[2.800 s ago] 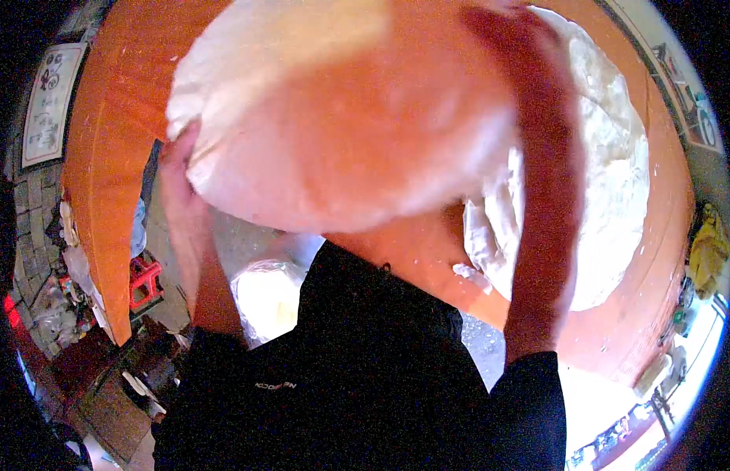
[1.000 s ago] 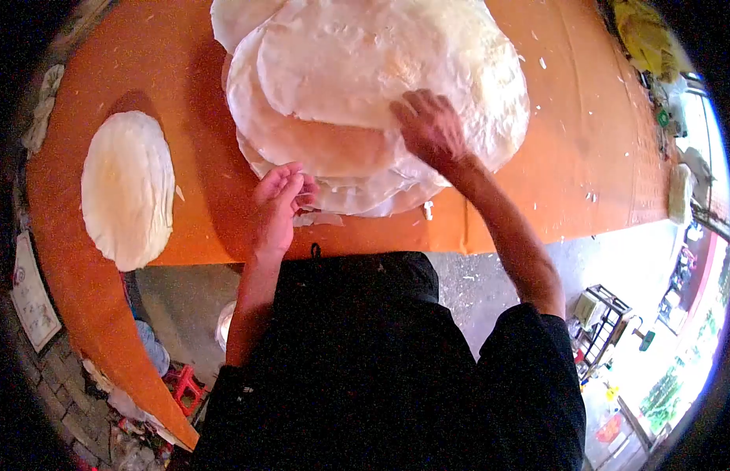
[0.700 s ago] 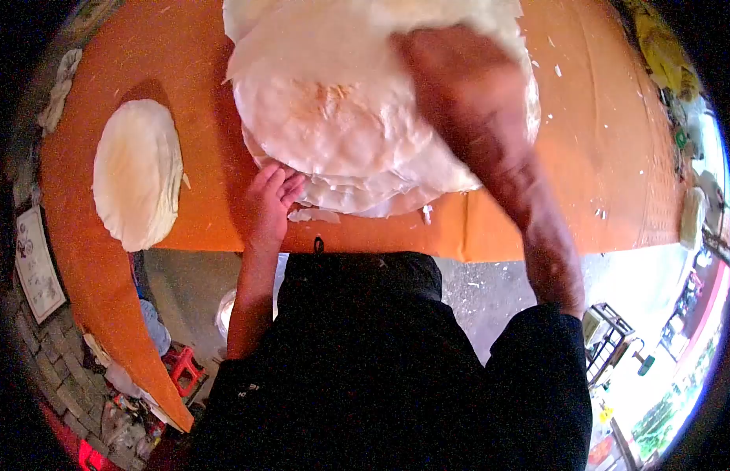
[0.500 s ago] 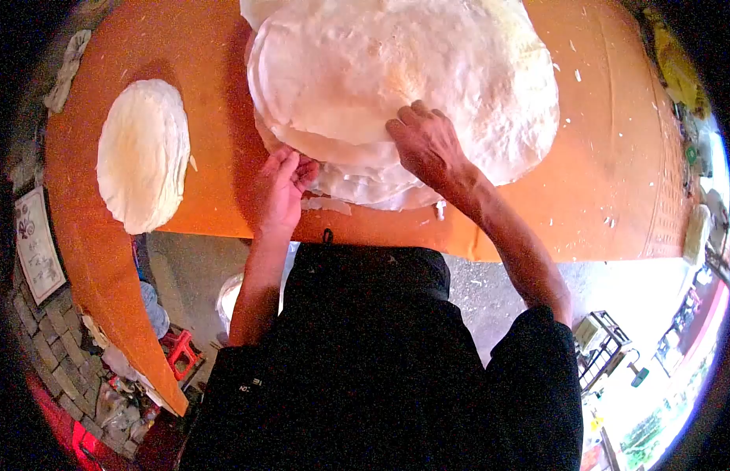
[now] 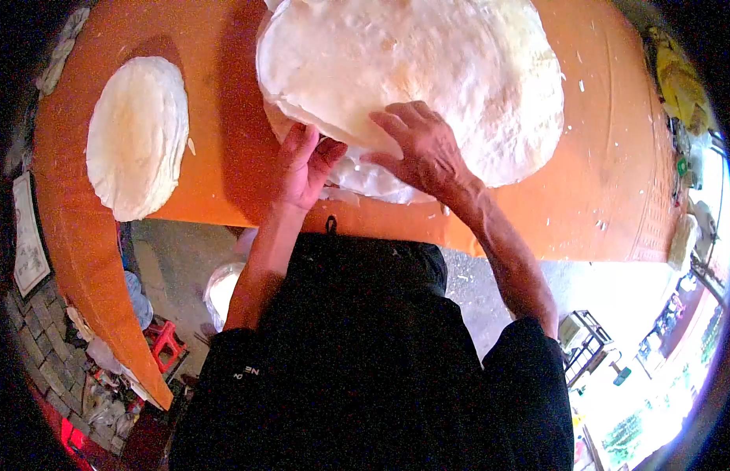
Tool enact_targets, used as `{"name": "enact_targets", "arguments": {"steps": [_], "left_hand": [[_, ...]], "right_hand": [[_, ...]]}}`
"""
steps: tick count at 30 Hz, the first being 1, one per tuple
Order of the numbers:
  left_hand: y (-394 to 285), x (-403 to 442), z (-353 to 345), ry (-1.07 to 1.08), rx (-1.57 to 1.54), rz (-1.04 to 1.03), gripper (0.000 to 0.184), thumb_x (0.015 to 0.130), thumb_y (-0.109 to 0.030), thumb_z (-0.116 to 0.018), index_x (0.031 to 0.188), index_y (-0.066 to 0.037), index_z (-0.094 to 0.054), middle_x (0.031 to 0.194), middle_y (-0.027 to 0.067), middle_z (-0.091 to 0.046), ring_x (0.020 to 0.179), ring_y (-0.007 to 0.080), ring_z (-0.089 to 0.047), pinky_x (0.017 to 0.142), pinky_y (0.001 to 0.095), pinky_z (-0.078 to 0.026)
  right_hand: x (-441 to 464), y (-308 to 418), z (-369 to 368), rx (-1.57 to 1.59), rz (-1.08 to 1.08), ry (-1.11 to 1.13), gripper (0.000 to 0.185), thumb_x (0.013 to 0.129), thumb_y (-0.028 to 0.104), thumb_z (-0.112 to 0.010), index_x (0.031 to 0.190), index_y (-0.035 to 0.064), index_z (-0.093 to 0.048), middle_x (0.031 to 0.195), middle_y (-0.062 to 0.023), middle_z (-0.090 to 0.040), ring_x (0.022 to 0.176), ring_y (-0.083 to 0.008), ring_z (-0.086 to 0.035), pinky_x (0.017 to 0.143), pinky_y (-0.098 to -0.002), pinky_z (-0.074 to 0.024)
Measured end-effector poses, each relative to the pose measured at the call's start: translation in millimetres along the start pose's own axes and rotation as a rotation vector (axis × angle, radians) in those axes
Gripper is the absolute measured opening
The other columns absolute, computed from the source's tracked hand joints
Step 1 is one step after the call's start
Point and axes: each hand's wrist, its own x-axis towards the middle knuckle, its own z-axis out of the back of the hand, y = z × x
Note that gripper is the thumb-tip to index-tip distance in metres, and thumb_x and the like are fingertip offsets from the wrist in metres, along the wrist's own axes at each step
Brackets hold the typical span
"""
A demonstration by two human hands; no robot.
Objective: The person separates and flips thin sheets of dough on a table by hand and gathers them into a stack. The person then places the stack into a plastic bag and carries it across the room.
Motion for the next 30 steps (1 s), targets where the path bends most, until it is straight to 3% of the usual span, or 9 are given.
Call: {"name": "enact_targets", "arguments": {"steps": [3,10,12,15,18,20,22,28,30], "left_hand": [[1.4,7.6,0.2,0.032,0.081,0.027,0.045,0.090,-0.026,-0.059,0.129,-0.010,-0.043,0.124,0.0083,-0.052,0.113,0.0242,-0.052,0.093,0.0408,-0.050],[-1.4,8.0,-14.1,0.062,0.081,-0.062,0.045,0.087,-0.023,-0.062,0.126,-0.009,-0.044,0.121,0.0072,-0.053,0.111,0.0238,-0.053,0.089,0.0409,-0.051],[-5.2,6.3,-16.2,0.032,0.056,-0.079,0.036,0.086,-0.011,-0.060,0.120,-0.008,-0.049,0.110,0.0050,-0.058,0.098,0.0182,-0.059,0.080,0.0368,-0.054],[-2.2,17.5,-13.8,-0.249,0.249,-0.027,0.037,0.084,-0.008,-0.061,0.119,-0.010,-0.050,0.109,0.0036,-0.058,0.093,0.0160,-0.059,0.071,0.0314,-0.053],[3.1,24.2,-8.8,-0.268,0.150,0.044,0.036,0.085,-0.011,-0.061,0.119,-0.010,-0.049,0.109,0.0036,-0.058,0.091,0.0167,-0.059,0.069,0.0301,-0.051],[3.4,22.8,-5.0,-0.293,0.101,0.087,0.036,0.086,-0.013,-0.061,0.120,-0.010,-0.049,0.109,0.0036,-0.059,0.091,0.0170,-0.059,0.067,0.0295,-0.050],[7.0,23.9,-6.2,-0.366,0.090,0.120,0.033,0.088,-0.018,-0.060,0.118,-0.009,-0.049,0.109,0.0036,-0.058,0.091,0.0183,-0.059,0.067,0.0339,-0.050],[19.9,29.8,-7.8,-0.245,0.063,0.110,0.029,0.089,-0.025,-0.059,0.114,-0.012,-0.051,0.107,0.0020,-0.057,0.088,0.0179,-0.059,0.066,0.0360,-0.050],[20.7,32.4,1.3,-0.219,0.083,0.149,0.037,0.090,-0.020,-0.057,0.125,-0.012,-0.046,0.119,0.0052,-0.055,0.106,0.0223,-0.056,0.085,0.0413,-0.050]], "right_hand": [[-3.1,1.4,-1.1,0.040,-0.049,0.016,0.043,0.066,0.019,-0.079,0.102,0.0042,-0.064,0.102,-0.0145,-0.062,0.093,-0.0316,-0.060,0.078,-0.0380,-0.0508],[-0.3,-8.7,12.9,0.286,-0.229,-0.009,0.037,0.067,0.010,-0.078,0.101,0.0027,-0.065,0.097,-0.0160,-0.065,0.092,-0.0317,-0.062,0.077,-0.0368,-0.0511],[3.8,-4.5,13.3,0.127,-0.142,-0.063,0.031,0.070,0.006,-0.073,0.100,0.0029,-0.066,0.097,-0.0150,-0.065,0.090,-0.0310,-0.062,0.076,-0.0368,-0.0513],[10.9,7.4,-9.6,-0.137,-0.082,-0.056,0.024,0.068,0.005,-0.060,0.092,0.0068,-0.061,0.086,-0.0124,-0.063,0.081,-0.0287,-0.061,0.065,-0.0381,-0.0512],[23.3,-3.9,-17.2,-0.258,-0.088,0.035,0.010,0.072,0.009,-0.056,0.081,0.0089,-0.060,0.076,-0.0093,-0.061,0.074,-0.0273,-0.063,0.055,-0.0373,-0.0494],[42.0,-8.6,20.1,-0.487,-0.414,0.270,0.013,0.076,0.012,-0.060,0.087,0.0092,-0.066,0.076,-0.0101,-0.065,0.070,-0.0283,-0.063,0.056,-0.0383,-0.0490],[59.0,-32.4,78.9,-0.606,-0.082,-0.049,0.011,0.081,0.016,-0.061,0.084,0.0090,-0.068,0.067,-0.0125,-0.062,0.059,-0.0290,-0.062,0.049,-0.0371,-0.0467],[71.8,12.8,131.0,-0.623,0.011,-0.265,0.017,0.082,0.022,-0.067,0.082,0.0048,-0.067,0.065,-0.0148,-0.061,0.051,-0.0271,-0.059,0.047,-0.0339,-0.0443],[61.7,4.4,103.1,-0.392,-0.176,-0.159,0.012,0.080,0.017,-0.067,0.083,0.0061,-0.066,0.068,-0.0117,-0.062,0.057,-0.0266,-0.061,0.050,-0.0339,-0.0475]]}}
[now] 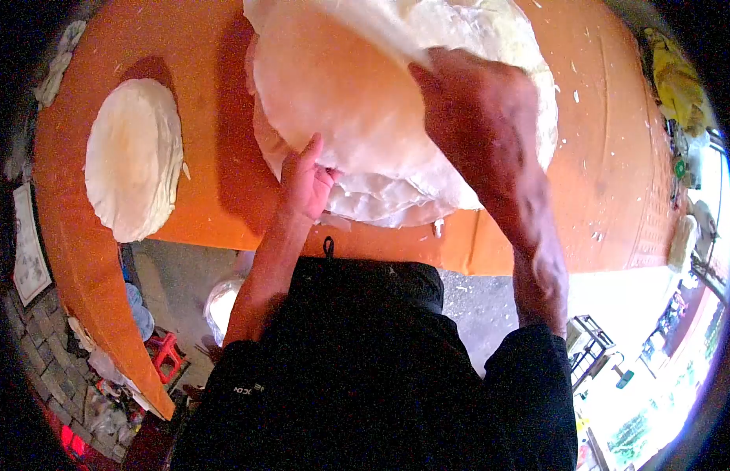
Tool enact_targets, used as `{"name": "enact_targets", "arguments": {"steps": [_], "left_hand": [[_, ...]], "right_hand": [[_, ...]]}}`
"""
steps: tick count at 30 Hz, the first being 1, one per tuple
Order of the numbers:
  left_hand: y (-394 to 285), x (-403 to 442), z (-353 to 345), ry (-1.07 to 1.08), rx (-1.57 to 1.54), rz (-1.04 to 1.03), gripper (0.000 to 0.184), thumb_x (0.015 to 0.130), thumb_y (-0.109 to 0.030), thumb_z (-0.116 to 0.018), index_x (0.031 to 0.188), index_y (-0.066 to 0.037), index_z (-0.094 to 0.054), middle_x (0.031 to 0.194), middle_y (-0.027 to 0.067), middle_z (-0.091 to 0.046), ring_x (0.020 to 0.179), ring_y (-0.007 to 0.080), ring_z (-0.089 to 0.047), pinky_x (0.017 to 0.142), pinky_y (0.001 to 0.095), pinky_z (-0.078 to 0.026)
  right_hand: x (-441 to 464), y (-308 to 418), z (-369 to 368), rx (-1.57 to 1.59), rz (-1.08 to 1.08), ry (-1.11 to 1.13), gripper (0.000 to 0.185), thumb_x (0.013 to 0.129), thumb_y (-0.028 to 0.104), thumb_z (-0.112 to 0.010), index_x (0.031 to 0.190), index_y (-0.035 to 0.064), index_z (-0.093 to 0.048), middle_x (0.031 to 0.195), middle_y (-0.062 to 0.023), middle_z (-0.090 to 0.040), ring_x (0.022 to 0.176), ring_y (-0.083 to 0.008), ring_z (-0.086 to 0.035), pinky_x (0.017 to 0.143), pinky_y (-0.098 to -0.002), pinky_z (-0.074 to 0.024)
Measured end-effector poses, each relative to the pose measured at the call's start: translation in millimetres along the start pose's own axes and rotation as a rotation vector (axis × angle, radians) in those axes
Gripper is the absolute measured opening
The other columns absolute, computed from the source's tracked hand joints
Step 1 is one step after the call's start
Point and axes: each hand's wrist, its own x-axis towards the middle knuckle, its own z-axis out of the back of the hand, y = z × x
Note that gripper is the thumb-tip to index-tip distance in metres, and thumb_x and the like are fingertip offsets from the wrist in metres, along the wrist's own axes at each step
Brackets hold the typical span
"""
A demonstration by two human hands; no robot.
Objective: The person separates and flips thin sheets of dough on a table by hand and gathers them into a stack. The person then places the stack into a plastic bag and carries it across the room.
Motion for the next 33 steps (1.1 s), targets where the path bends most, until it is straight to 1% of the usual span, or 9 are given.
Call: {"name": "enact_targets", "arguments": {"steps": [12,14,16,18,21,23,26,29,33], "left_hand": [[-3.3,-31.7,-29.6,-0.062,-0.124,-0.177,0.049,0.084,-0.008,-0.065,0.128,-0.007,-0.043,0.122,0.0052,-0.053,0.106,0.0189,-0.055,0.088,0.0311,-0.050],[-3.3,-30.0,-15.6,-0.144,-0.063,-0.081,0.048,0.084,-0.007,-0.063,0.128,-0.006,-0.043,0.122,0.0055,-0.053,0.105,0.0187,-0.056,0.086,0.0313,-0.051],[0.5,-26.0,-13.6,-0.069,-0.118,-0.158,0.048,0.085,-0.006,-0.062,0.129,-0.006,-0.042,0.121,0.0062,-0.053,0.106,0.0192,-0.056,0.085,0.0321,-0.051],[1.8,-22.4,-6.4,-0.128,-0.057,-0.076,0.049,0.085,-0.005,-0.061,0.130,-0.005,-0.041,0.121,0.0070,-0.052,0.107,0.0200,-0.055,0.087,0.0343,-0.051],[5.4,-19.5,-10.2,-0.132,-0.084,-0.157,0.050,0.085,-0.005,-0.061,0.131,-0.005,-0.039,0.122,0.0075,-0.052,0.110,0.0204,-0.054,0.087,0.0351,-0.051],[6.0,-14.0,-3.1,-0.095,-0.097,-0.131,0.050,0.087,-0.010,-0.060,0.132,-0.005,-0.038,0.124,0.0082,-0.051,0.112,0.0220,-0.052,0.091,0.0375,-0.048],[-7.5,-21.6,-10.6,0.017,-0.193,-0.099,0.051,0.091,-0.027,-0.054,0.134,-0.007,-0.037,0.130,0.0084,-0.048,0.116,0.0247,-0.050,0.095,0.0407,-0.043],[-18.4,-34.7,-14.0,0.141,-0.370,-0.086,0.056,0.091,-0.044,-0.048,0.135,-0.012,-0.038,0.134,0.0076,-0.046,0.119,0.0276,-0.047,0.097,0.0452,-0.040],[-19.0,-31.4,-6.5,0.236,-0.412,-0.071,0.061,0.090,-0.052,-0.044,0.137,-0.013,-0.037,0.135,0.0073,-0.046,0.120,0.0280,-0.047,0.095,0.0470,-0.043]], "right_hand": [[8.6,-25.8,-39.3,0.006,0.080,0.199,0.008,0.077,0.018,-0.058,0.079,0.0133,-0.064,0.065,-0.0084,-0.063,0.063,-0.0292,-0.063,0.053,-0.0410,-0.0489],[48.6,-63.8,-15.6,-0.027,0.083,-0.256,0.014,0.082,0.023,-0.061,0.089,0.0127,-0.068,0.073,-0.0140,-0.065,0.064,-0.0323,-0.063,0.056,-0.0412,-0.0499],[81.5,-83.0,69.7,-0.108,-0.050,0.001,0.026,0.078,0.027,-0.069,0.094,0.0058,-0.064,0.080,-0.0146,-0.066,0.072,-0.0287,-0.064,0.066,-0.0341,-0.0515],[98.9,-120.4,89.9,-0.255,-0.126,-0.206,0.034,0.077,0.032,-0.068,0.082,-0.0010,-0.062,0.072,-0.0161,-0.064,0.064,-0.0277,-0.063,0.060,-0.0373,-0.0508],[108.0,-137.3,129.2,-0.809,0.391,-0.449,0.040,0.074,0.030,-0.070,0.073,-0.0096,-0.061,0.065,-0.0191,-0.063,0.053,-0.0246,-0.061,0.050,-0.0395,-0.0496],[95.1,-72.6,127.6,-0.474,0.010,-0.467,0.035,0.074,0.024,-0.071,0.069,-0.0095,-0.062,0.061,-0.0192,-0.062,0.049,-0.0228,-0.059,0.046,-0.0397,-0.0481],[54.6,-48.3,79.2,-0.303,-0.145,-0.091,0.021,0.083,0.016,-0.064,0.094,-0.0015,-0.064,0.088,-0.0114,-0.066,0.080,-0.0102,-0.059,0.071,-0.0249,-0.0458],[16.7,-22.2,-8.1,-0.167,0.269,0.028,0.004,0.077,0.008,-0.056,0.076,0.0090,-0.060,0.072,-0.0120,-0.062,0.063,-0.0297,-0.061,0.053,-0.0404,-0.0480],[-38.8,2.7,-93.1,0.160,0.187,0.383,0.004,0.075,0.006,-0.056,0.073,0.0064,-0.059,0.071,-0.0142,-0.061,0.066,-0.0306,-0.062,0.057,-0.0393,-0.0498]]}}
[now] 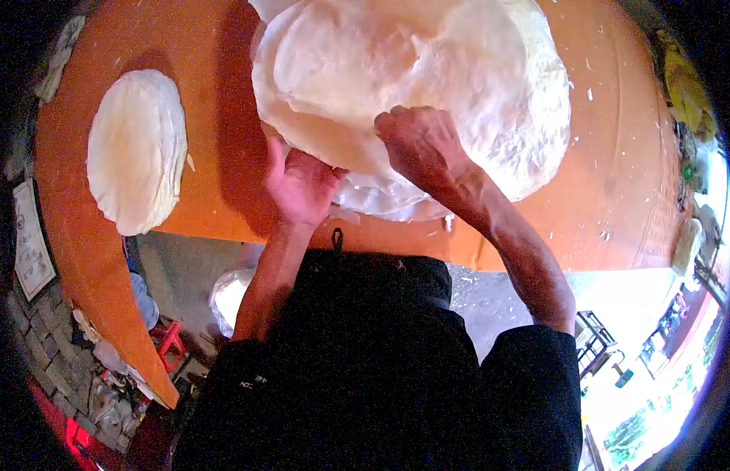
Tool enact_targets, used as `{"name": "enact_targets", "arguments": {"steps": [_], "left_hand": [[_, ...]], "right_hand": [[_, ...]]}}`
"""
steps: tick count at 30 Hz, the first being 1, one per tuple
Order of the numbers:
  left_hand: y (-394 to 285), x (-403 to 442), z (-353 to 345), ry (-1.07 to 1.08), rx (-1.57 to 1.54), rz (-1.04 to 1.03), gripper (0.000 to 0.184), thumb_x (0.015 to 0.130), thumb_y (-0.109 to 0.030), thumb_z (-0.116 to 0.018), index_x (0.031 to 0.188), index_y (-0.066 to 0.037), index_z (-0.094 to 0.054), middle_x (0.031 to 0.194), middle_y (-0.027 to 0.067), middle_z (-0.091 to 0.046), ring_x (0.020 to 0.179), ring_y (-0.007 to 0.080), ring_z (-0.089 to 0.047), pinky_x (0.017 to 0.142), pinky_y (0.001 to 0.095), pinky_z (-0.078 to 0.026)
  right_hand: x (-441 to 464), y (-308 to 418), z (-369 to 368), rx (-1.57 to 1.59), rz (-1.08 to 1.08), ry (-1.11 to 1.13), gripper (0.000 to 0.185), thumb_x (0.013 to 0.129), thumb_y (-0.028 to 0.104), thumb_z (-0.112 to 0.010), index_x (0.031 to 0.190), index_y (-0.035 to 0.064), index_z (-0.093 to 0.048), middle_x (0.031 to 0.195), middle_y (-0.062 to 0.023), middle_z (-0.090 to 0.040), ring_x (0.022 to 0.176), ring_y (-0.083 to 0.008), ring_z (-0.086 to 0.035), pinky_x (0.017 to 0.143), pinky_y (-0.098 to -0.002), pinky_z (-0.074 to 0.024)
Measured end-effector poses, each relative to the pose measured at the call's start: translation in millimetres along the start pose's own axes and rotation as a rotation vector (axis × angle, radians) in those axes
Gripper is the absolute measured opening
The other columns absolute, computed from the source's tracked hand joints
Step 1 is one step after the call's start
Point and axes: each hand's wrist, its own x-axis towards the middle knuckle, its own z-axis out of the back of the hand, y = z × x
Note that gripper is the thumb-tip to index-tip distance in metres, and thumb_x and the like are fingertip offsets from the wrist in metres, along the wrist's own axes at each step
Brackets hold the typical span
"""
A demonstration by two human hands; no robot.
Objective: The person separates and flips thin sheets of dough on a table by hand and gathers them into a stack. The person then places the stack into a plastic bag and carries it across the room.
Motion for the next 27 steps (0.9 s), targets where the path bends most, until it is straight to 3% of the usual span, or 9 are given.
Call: {"name": "enact_targets", "arguments": {"steps": [2,9,11,12,15,17,20,23,27], "left_hand": [[-0.9,0.1,1.4,0.000,0.199,-0.010,0.063,0.091,-0.052,-0.043,0.139,-0.013,-0.033,0.137,0.0087,-0.043,0.121,0.0269,-0.046,0.092,0.0468,-0.046],[-1.8,8.0,-12.7,0.066,0.157,-0.060,0.065,0.091,-0.052,-0.043,0.141,-0.013,-0.028,0.137,0.0106,-0.042,0.122,0.0290,-0.045,0.098,0.0492,-0.041],[-3.2,9.3,-17.5,0.073,0.203,-0.065,0.069,0.091,-0.052,-0.045,0.141,-0.009,-0.025,0.137,0.0113,-0.041,0.120,0.0270,-0.046,0.094,0.0420,-0.045],[-5.6,9.9,-16.4,0.066,0.205,-0.059,0.069,0.091,-0.052,-0.045,0.141,-0.009,-0.025,0.137,0.0113,-0.041,0.120,0.0270,-0.046,0.094,0.0420,-0.045],[-9.4,15.4,-18.4,0.126,0.130,0.002,0.071,0.089,-0.055,-0.047,0.141,-0.012,-0.026,0.137,0.0108,-0.042,0.122,0.0308,-0.044,0.100,0.0490,-0.039],[-12.0,16.9,-22.5,0.150,0.206,-0.037,0.072,0.091,-0.054,-0.044,0.141,-0.007,-0.023,0.138,0.0126,-0.039,0.122,0.0272,-0.045,0.096,0.0430,-0.044],[-14.5,18.7,-20.2,0.200,0.305,-0.048,0.070,0.092,-0.053,-0.043,0.140,-0.007,-0.025,0.137,0.0128,-0.039,0.121,0.0276,-0.045,0.096,0.0431,-0.045],[-8.8,23.4,-19.9,0.171,0.294,-0.061,0.070,0.091,-0.054,-0.043,0.140,-0.007,-0.025,0.135,0.0133,-0.041,0.121,0.0277,-0.046,0.096,0.0428,-0.044],[-18.2,23.6,-28.5,0.217,0.346,-0.082,0.048,0.093,-0.032,-0.049,0.131,-0.004,-0.039,0.128,0.0124,-0.048,0.116,0.0253,-0.050,0.089,0.0405,-0.049]], "right_hand": [[-5.4,4.5,-1.3,0.082,-0.005,-0.053,0.003,0.075,0.006,-0.056,0.073,0.0056,-0.059,0.071,-0.0143,-0.061,0.065,-0.0311,-0.062,0.056,-0.0393,-0.0497],[1.5,19.5,6.3,0.084,-0.019,-0.078,0.007,0.079,0.011,-0.058,0.077,0.0054,-0.062,0.070,-0.0135,-0.061,0.065,-0.0310,-0.062,0.056,-0.0393,-0.0495],[3.0,13.5,2.7,0.086,0.037,-0.103,0.010,0.080,0.015,-0.059,0.076,0.0063,-0.062,0.070,-0.0131,-0.061,0.065,-0.0309,-0.062,0.057,-0.0402,-0.0499],[8.6,16.2,14.2,0.122,-0.069,-0.102,0.010,0.080,0.015,-0.058,0.075,0.0077,-0.063,0.070,-0.0127,-0.062,0.065,-0.0308,-0.062,0.057,-0.0403,-0.0504],[28.1,31.0,28.4,0.185,-0.098,-0.133,0.010,0.080,0.014,-0.056,0.075,0.0068,-0.062,0.069,-0.0146,-0.060,0.064,-0.0331,-0.061,0.057,-0.0408,-0.0500],[22.9,30.5,13.5,0.259,-0.042,-0.148,0.020,0.081,0.025,-0.064,0.080,0.0050,-0.064,0.073,-0.0156,-0.061,0.070,-0.0322,-0.063,0.061,-0.0422,-0.0496],[9.7,33.8,18.6,0.423,-0.067,-0.178,0.059,0.064,0.040,-0.080,0.100,-0.0029,-0.064,0.086,-0.0196,-0.061,0.079,-0.0353,-0.062,0.069,-0.0396,-0.0507],[10.6,34.1,26.8,0.428,-0.044,-0.200,0.055,0.064,0.036,-0.081,0.099,-0.0027,-0.064,0.087,-0.0193,-0.062,0.079,-0.0342,-0.063,0.070,-0.0395,-0.0512],[13.2,24.5,30.2,0.662,-0.228,-0.098,0.049,0.064,0.026,-0.081,0.101,-0.0008,-0.064,0.086,-0.0178,-0.064,0.080,-0.0340,-0.063,0.070,-0.0368,-0.0518]]}}
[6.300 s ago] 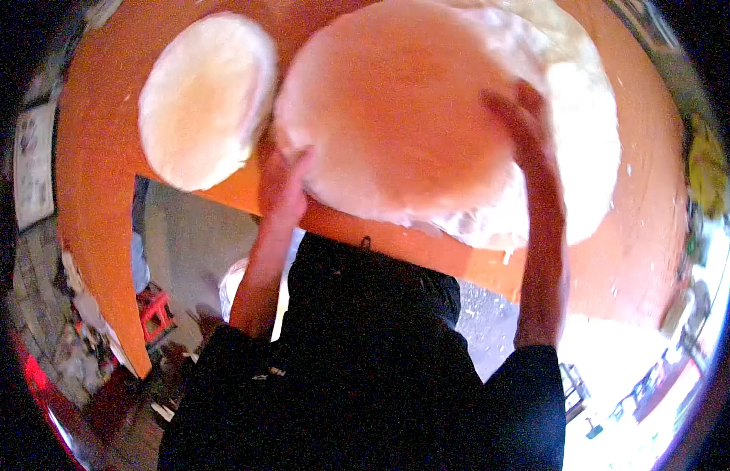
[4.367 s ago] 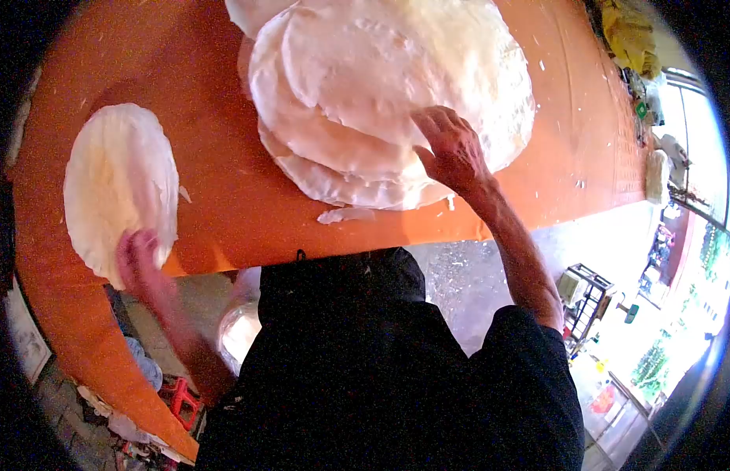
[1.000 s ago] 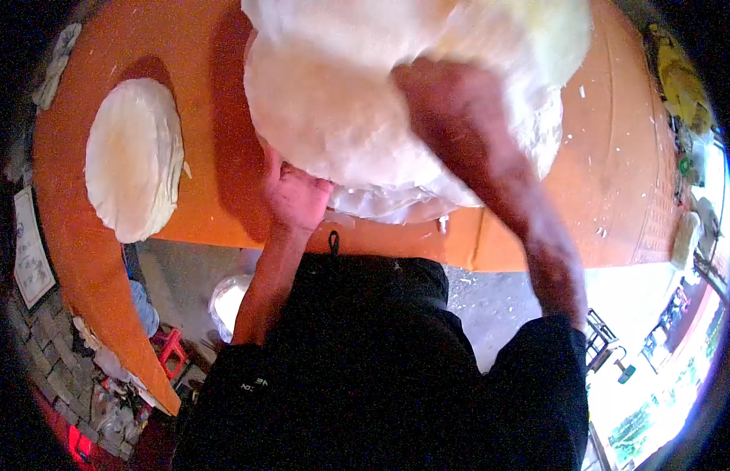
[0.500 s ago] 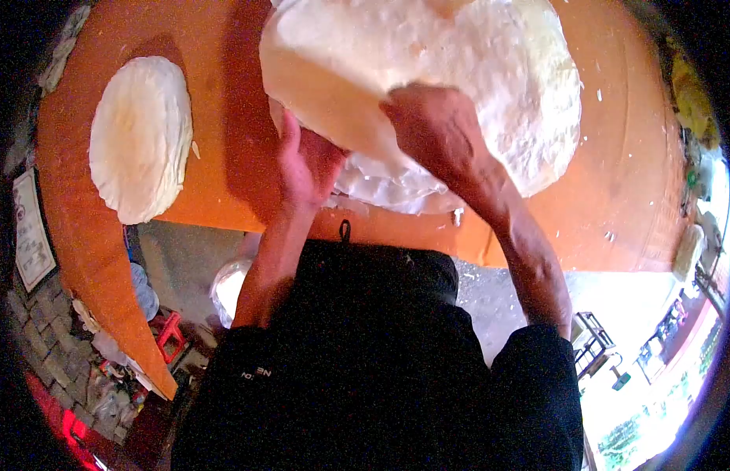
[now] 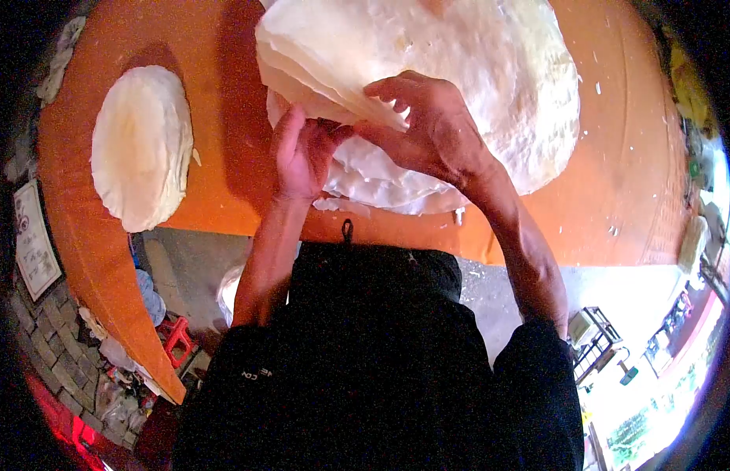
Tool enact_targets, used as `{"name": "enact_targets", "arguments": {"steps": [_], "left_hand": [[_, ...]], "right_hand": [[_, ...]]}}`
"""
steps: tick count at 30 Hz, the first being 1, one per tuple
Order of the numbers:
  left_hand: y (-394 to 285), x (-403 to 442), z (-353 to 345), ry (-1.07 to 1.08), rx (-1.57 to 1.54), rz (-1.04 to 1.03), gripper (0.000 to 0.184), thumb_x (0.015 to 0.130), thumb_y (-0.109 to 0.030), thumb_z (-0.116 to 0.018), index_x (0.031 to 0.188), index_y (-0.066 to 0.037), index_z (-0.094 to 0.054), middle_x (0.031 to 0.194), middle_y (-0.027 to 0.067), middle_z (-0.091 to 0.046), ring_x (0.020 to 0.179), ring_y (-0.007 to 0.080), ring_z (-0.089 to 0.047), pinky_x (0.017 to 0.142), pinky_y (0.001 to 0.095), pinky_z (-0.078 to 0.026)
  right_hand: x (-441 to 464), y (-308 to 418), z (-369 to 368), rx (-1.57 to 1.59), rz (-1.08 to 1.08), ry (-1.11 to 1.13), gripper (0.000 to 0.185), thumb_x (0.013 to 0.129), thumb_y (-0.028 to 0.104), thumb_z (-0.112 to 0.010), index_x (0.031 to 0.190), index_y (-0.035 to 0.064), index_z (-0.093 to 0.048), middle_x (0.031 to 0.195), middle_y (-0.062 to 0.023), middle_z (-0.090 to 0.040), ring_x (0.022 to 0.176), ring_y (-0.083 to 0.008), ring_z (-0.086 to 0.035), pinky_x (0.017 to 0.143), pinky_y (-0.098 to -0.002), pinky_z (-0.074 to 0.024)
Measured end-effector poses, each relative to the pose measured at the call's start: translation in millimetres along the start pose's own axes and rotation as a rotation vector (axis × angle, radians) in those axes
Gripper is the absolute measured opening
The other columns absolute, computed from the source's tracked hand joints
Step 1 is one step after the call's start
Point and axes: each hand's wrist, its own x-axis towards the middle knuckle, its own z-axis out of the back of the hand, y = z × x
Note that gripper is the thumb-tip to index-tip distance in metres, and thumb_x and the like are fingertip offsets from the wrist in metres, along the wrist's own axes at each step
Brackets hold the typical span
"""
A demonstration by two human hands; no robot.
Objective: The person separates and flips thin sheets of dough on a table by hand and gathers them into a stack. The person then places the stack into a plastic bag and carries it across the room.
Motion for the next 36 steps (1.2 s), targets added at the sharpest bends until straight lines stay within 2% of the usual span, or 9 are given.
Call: {"name": "enact_targets", "arguments": {"steps": [6,16,20,23,25,27,29,31,36], "left_hand": [[-3.6,5.8,-6.1,-0.459,0.212,0.072,0.040,0.087,-0.010,-0.053,0.124,-0.001,-0.045,0.119,0.0090,-0.053,0.107,0.0216,-0.054,0.084,0.0364,-0.050],[14.9,-14.6,2.8,-0.378,0.007,0.040,0.045,0.089,-0.010,-0.057,0.131,-0.003,-0.040,0.125,0.0074,-0.051,0.113,0.0211,-0.051,0.098,0.0371,-0.043],[30.1,-19.5,27.3,-0.366,-0.036,0.090,0.044,0.092,-0.012,-0.052,0.133,-0.004,-0.038,0.128,0.0086,-0.049,0.118,0.0237,-0.049,0.100,0.0417,-0.042],[32.7,-17.0,39.4,-0.411,-0.075,0.199,0.045,0.092,-0.012,-0.051,0.134,-0.004,-0.036,0.128,0.0094,-0.049,0.118,0.0242,-0.049,0.100,0.0425,-0.042],[32.0,-15.1,37.0,-0.481,-0.031,0.168,0.045,0.093,-0.012,-0.050,0.135,-0.004,-0.036,0.129,0.0100,-0.048,0.118,0.0245,-0.049,0.101,0.0417,-0.041],[29.9,-14.9,35.9,-0.457,-0.036,0.154,0.045,0.093,-0.015,-0.051,0.135,-0.005,-0.036,0.129,0.0096,-0.048,0.118,0.0241,-0.049,0.100,0.0410,-0.041],[25.2,-16.8,31.4,-0.439,-0.037,0.134,0.046,0.093,-0.017,-0.051,0.134,-0.005,-0.036,0.130,0.0092,-0.048,0.117,0.0236,-0.049,0.100,0.0403,-0.042],[15.1,-22.0,20.8,-0.377,-0.088,0.142,0.051,0.093,-0.030,-0.052,0.135,-0.006,-0.036,0.130,0.0081,-0.049,0.116,0.0227,-0.050,0.098,0.0391,-0.042],[7.8,-33.0,20.4,-0.264,0.017,0.205,0.060,0.092,-0.050,-0.043,0.135,-0.008,-0.037,0.128,0.0063,-0.052,0.115,0.0220,-0.051,0.091,0.0390,-0.045]], "right_hand": [[-4.7,-3.6,-37.6,-0.234,0.222,-0.098,0.032,0.070,0.024,-0.071,0.094,0.0028,-0.065,0.078,-0.0149,-0.061,0.072,-0.0328,-0.060,0.060,-0.0432,-0.0493],[10.1,-1.0,56.9,-0.744,0.233,-0.230,0.010,0.074,0.018,-0.058,0.070,0.0105,-0.063,0.067,-0.0095,-0.064,0.066,-0.0283,-0.065,0.054,-0.0368,-0.0505],[23.8,8.1,184.9,-0.525,-0.284,-0.426,0.026,0.089,0.018,-0.056,0.106,-0.0007,-0.061,0.098,-0.0113,-0.065,0.083,-0.0166,-0.062,0.071,-0.0295,-0.0493],[21.8,41.5,229.1,-0.782,0.396,-0.713,0.031,0.074,0.019,-0.069,0.062,-0.0080,-0.062,0.057,-0.0185,-0.062,0.045,-0.0222,-0.058,0.044,-0.0392,-0.0468],[8.5,104.0,190.8,-1.101,0.102,-0.655,0.031,0.075,0.021,-0.070,0.064,-0.0072,-0.064,0.057,-0.0159,-0.062,0.048,-0.0202,-0.059,0.046,-0.0353,-0.0474],[2.5,86.9,157.4,-0.358,-0.022,-0.763,0.023,0.083,0.019,-0.062,0.084,-0.0033,-0.064,0.079,-0.0126,-0.064,0.067,-0.0168,-0.061,0.059,-0.0321,-0.0489],[0.7,90.5,98.4,0.617,-0.199,-0.566,0.017,0.087,0.012,-0.055,0.098,0.0022,-0.063,0.093,-0.0090,-0.065,0.081,-0.0169,-0.063,0.069,-0.0317,-0.0509],[4.8,42.1,60.3,-1.032,0.192,-0.107,0.013,0.082,0.018,-0.055,0.088,0.0094,-0.064,0.086,-0.0139,-0.065,0.078,-0.0320,-0.064,0.062,-0.0406,-0.0510],[-9.1,-21.3,-46.0,-0.655,0.148,0.120,0.001,0.070,0.005,-0.055,0.070,0.0056,-0.054,0.070,-0.0111,-0.057,0.070,-0.0308,-0.060,0.059,-0.0416,-0.0483]]}}
